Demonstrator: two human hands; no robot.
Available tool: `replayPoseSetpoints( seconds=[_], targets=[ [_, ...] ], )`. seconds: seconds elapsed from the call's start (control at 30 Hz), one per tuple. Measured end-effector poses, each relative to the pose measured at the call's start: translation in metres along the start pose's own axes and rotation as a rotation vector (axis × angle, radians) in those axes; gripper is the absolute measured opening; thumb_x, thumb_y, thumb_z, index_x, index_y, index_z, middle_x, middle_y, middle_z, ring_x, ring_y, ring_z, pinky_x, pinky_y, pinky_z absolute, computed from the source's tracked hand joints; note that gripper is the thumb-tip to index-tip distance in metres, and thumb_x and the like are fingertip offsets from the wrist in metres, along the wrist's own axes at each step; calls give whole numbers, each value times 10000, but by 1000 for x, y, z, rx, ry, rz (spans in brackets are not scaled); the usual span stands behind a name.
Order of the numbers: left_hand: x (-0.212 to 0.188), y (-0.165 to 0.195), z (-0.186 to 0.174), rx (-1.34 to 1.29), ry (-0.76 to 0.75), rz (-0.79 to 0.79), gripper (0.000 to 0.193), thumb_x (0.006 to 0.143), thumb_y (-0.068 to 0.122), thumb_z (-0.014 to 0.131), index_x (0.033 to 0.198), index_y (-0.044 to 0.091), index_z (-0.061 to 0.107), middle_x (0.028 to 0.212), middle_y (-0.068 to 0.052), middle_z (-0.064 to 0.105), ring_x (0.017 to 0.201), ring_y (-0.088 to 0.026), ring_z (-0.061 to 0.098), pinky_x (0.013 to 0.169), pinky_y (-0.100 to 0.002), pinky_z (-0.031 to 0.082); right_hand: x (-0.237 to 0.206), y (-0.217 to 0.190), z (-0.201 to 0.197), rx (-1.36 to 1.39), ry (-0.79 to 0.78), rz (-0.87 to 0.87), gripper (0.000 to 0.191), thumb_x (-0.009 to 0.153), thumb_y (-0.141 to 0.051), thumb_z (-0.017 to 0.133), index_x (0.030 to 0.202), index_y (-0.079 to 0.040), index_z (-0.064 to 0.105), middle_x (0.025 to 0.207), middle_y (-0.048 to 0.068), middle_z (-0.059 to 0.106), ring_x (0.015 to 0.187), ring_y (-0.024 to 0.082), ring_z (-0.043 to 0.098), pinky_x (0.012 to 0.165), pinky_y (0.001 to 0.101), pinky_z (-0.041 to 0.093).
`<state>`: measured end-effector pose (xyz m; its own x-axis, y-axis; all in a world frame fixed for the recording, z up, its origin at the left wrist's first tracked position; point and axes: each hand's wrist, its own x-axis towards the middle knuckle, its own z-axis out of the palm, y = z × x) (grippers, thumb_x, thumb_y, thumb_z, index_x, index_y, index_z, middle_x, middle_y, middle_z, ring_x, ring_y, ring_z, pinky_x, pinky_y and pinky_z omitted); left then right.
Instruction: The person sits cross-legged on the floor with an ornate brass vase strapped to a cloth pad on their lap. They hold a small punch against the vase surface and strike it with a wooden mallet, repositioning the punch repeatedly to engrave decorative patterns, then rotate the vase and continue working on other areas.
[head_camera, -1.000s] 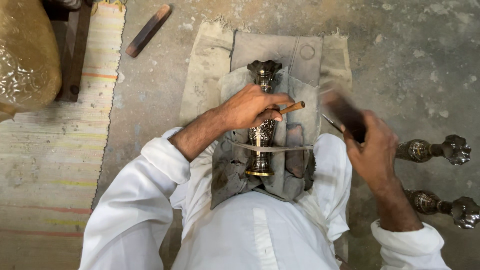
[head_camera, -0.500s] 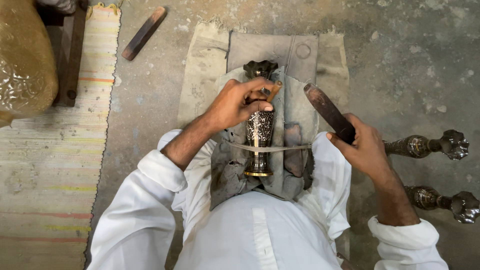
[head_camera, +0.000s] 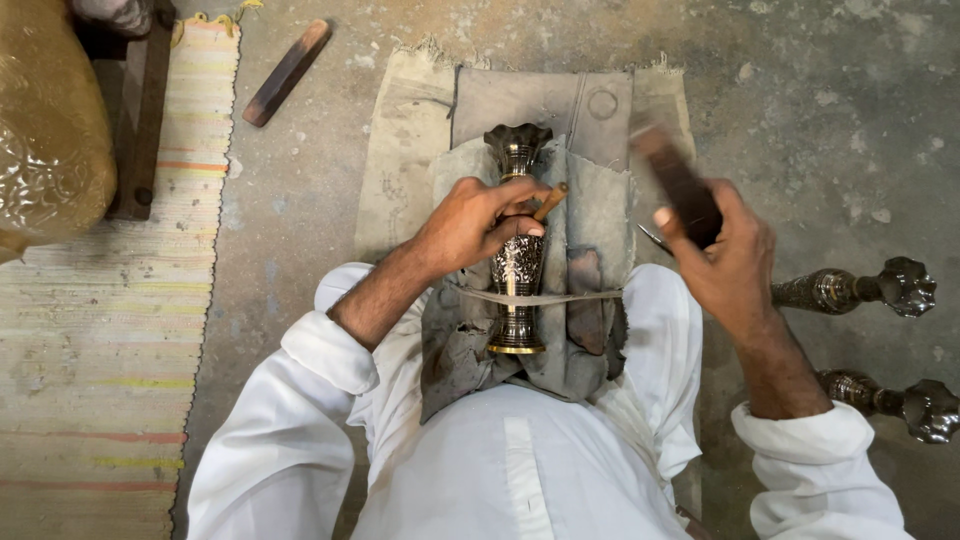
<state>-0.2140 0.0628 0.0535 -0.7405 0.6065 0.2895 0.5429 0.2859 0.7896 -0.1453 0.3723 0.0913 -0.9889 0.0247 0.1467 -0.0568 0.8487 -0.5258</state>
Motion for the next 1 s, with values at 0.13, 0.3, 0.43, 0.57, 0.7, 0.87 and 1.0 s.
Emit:
replayPoseSetpoints(
  seconds=[0.13, 0.3, 0.43, 0.57, 0.7, 0.87, 1.0],
  targets=[
    [2, 0, 1, 28, -2, -8, 359, 937, 240, 772, 1229, 74, 646, 850, -127, 783, 738, -271, 781, 615, -400, 555, 4, 8, -1, -314, 140, -418, 396, 884, -45, 777, 1270, -69, 688, 1030, 111, 749, 931, 260, 699, 844, 416, 530],
    [3, -2, 2, 39, 11, 10, 371, 927, 245, 777, 1228, 70, 647, 871, -137, 781, 754, -285, 782, 614, -398, 561, 12, 10, -9, -236, 48, -344, 376, 889, -8, 764, 1255, -61, 689, 1025, 103, 731, 893, 246, 688, 855, 411, 520],
    [2, -5, 3, 20, 24, 60, 376, 932, 239, 772, 1240, 66, 640, 903, -133, 784, 795, -290, 786, 636, -394, 573, 16, 1, -16, -380, 53, -440, 488, 792, -28, 785, 1270, -44, 691, 1108, 131, 739, 954, 278, 695, 882, 411, 526],
    [4, -5, 3, -4, 35, 110, 345, 950, 246, 760, 1225, 77, 638, 950, -113, 791, 848, -286, 795, 664, -384, 589, 19, -11, -21, -126, 12, -261, 314, 890, -58, 785, 1184, -49, 676, 974, 95, 720, 870, 260, 679, 791, 407, 505],
    [4, -3, -1, 50, -12, 19, 377, 924, 247, 768, 1237, 74, 650, 868, -125, 780, 730, -320, 761, 595, -418, 537, 20, -18, -23, -220, 52, -324, 295, 873, -50, 765, 1152, -64, 668, 999, 105, 726, 874, 281, 672, 773, 418, 509],
    [5, -2, -4, 57, 1, 65, 348, 937, 245, 767, 1227, 87, 657, 855, -130, 769, 684, -311, 747, 578, -411, 532, 17, -15, -21, -127, 41, -126, 270, 911, -102, 809, 1098, -24, 630, 838, 138, 664, 739, 288, 638, 693, 419, 496],
    [8, -6, -3, 95, -32, 59, 346, 946, 259, 772, 1225, 89, 657, 840, -120, 778, 614, -282, 736, 553, -410, 510, 18, -6, -20, -119, 39, -143, 268, 923, -103, 808, 1131, -59, 645, 944, 96, 685, 850, 246, 665, 745, 390, 509]
  ],
)
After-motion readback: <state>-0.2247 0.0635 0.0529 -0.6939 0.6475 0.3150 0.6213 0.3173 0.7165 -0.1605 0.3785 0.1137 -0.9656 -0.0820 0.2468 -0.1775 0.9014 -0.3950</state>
